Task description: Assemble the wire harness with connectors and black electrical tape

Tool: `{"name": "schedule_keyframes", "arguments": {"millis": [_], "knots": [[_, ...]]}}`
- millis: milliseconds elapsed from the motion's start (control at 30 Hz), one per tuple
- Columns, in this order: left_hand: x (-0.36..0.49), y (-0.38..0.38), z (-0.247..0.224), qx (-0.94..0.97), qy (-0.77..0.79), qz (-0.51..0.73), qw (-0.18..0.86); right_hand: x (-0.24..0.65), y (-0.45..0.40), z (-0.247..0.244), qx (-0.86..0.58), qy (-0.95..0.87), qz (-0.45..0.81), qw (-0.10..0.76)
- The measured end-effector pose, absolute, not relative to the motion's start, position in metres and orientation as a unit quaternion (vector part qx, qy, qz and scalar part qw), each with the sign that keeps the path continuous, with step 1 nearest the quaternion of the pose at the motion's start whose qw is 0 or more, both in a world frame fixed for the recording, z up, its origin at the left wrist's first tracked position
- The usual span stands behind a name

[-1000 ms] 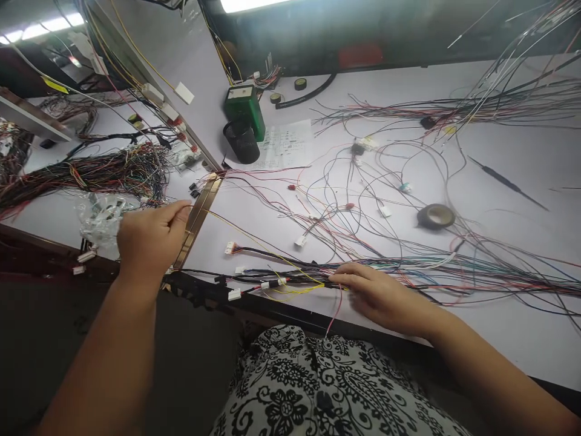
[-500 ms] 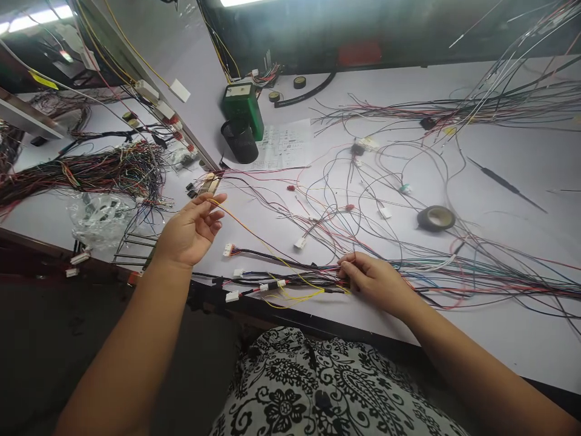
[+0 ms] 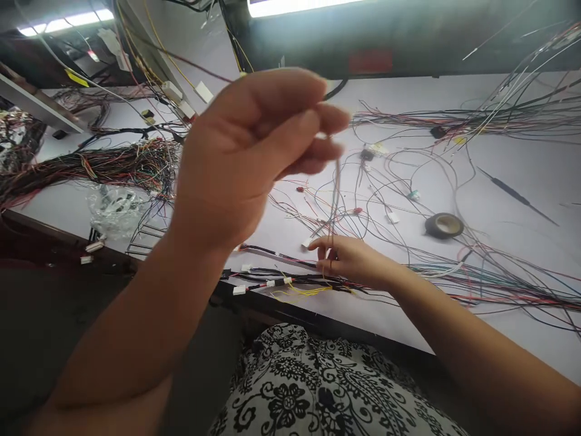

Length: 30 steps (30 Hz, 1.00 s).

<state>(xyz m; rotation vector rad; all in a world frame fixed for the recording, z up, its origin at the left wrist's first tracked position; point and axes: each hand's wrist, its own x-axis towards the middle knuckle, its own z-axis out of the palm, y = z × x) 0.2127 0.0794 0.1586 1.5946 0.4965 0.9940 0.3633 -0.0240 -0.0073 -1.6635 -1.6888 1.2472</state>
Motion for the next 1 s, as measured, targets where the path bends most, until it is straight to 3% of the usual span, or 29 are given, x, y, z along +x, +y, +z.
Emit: {"name": "schedule_keyframes", "arguments": {"millis": [100,200,433,567,833,1000], "knots": [[0.240,0.093,0.148,0.666,0.210,0.412,0.585,0.369,-0.033,-0.009,-0.560,-0.575,0.536,0.263],[0.253,0.118,0.123,0.651,0.256,0.426,0.574,0.374,-0.051,-0.013,-0.546,-0.568,0.540,0.297],[0.245,0.148,0.085,0.625,0.296,0.454,0.562,0.349,-0.089,-0.037,-0.636,-0.664,0.282,0.275],[0.236,0.147,0.085,0.625,0.285,0.433,0.583,0.344,-0.087,-0.044,-0.653,-0.679,0.237,0.236],[0.193,0.123,0.037,0.687,0.391,0.168,0.589,0.369,-0.081,-0.042,-0.647,-0.595,0.362,0.311],[0.190,0.083,0.012,0.779,0.334,-0.049,0.529,0.372,-0.081,-0.050,-0.618,-0.495,0.484,0.372]]}}
